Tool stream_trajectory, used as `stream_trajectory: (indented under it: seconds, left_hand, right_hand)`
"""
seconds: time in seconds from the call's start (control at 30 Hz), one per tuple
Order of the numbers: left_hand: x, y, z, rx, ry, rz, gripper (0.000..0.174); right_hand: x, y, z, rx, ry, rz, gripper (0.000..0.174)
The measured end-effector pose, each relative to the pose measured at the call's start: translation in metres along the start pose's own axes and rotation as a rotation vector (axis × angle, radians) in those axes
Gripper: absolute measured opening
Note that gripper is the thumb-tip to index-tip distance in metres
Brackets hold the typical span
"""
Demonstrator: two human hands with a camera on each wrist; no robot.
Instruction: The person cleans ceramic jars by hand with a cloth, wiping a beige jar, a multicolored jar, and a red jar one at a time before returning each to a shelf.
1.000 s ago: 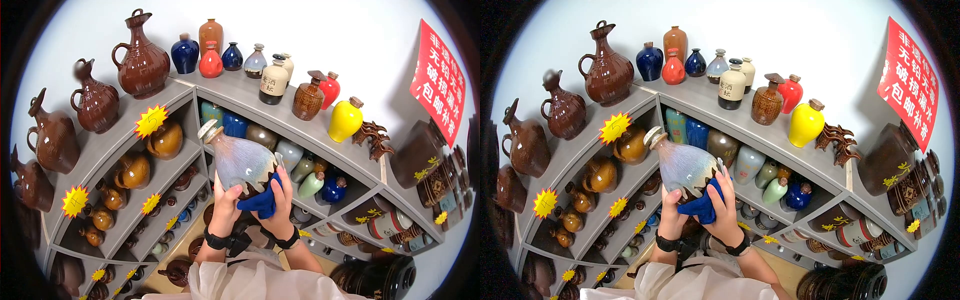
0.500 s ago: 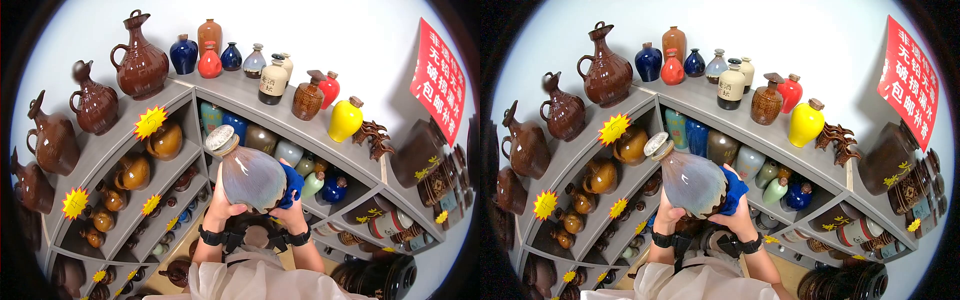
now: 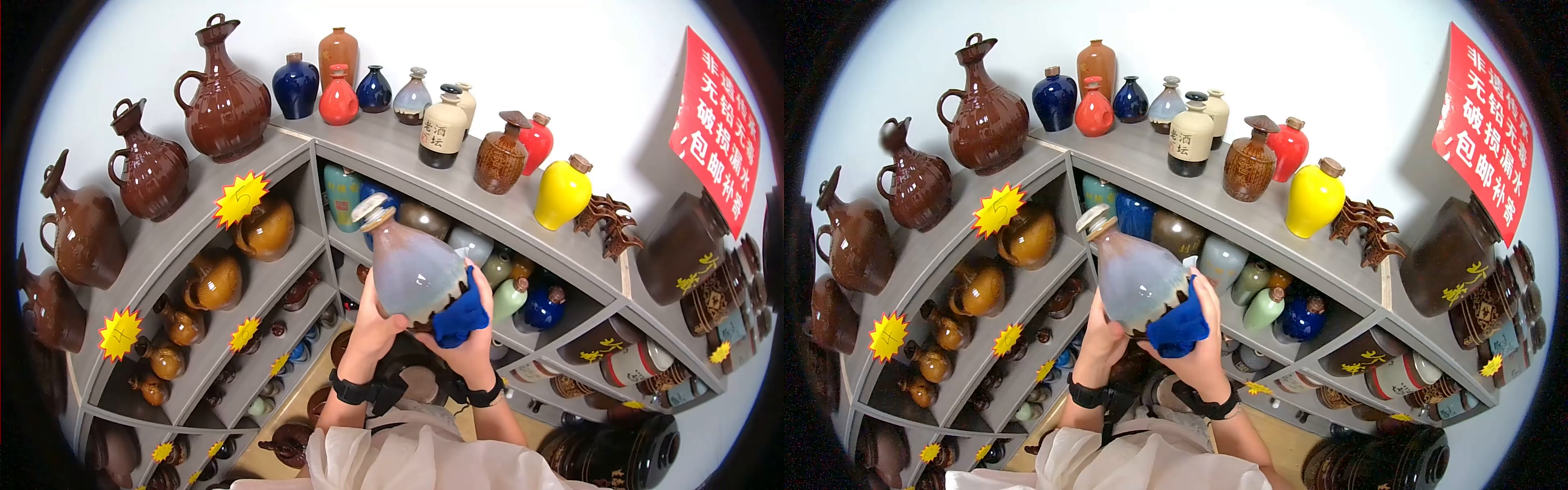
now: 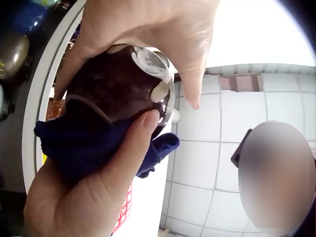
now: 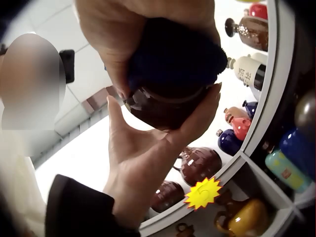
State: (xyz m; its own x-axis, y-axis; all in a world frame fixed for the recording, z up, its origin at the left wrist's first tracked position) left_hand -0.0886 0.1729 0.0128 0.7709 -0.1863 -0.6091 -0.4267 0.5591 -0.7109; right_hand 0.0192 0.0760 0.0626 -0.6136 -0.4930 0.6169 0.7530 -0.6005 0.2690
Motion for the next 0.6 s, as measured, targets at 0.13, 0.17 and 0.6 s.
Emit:
stream_trajectory:
  seconds: [0.13, 0.17, 0.6]
  left_hand:
    - [0.004, 0.010, 0.004, -0.051, 0.003, 0.074, 0.102]
    - [0.003, 0.011, 0.004, -0.059, 0.006, 0.077, 0.101]
    - [-0.024, -0.022, -0.001, 0.194, -0.028, 0.872, 0.106]
  right_hand:
    - [0.015, -0.003, 0.009, 0.131, 0.056, -0.015, 0.103]
    - [0.013, -0.003, 0.009, 0.148, 0.056, -0.020, 0.100]
    - [0.043, -0.011, 0.035, 0.296, -0.085, -0.258, 0.088]
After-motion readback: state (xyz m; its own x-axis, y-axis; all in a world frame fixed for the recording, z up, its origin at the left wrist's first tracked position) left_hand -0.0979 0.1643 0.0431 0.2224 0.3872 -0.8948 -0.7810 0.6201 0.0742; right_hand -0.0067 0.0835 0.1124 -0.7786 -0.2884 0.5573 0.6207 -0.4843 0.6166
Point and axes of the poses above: each hand's wrist, its own z-axis towards the middle knuckle, its own y-axis out of the back of the hand, x = y × z, the point moved 10 cm from there along z, towards the middle knuckle, and after that the axes turned 4 degrees about -z, right-handed, at the moved point
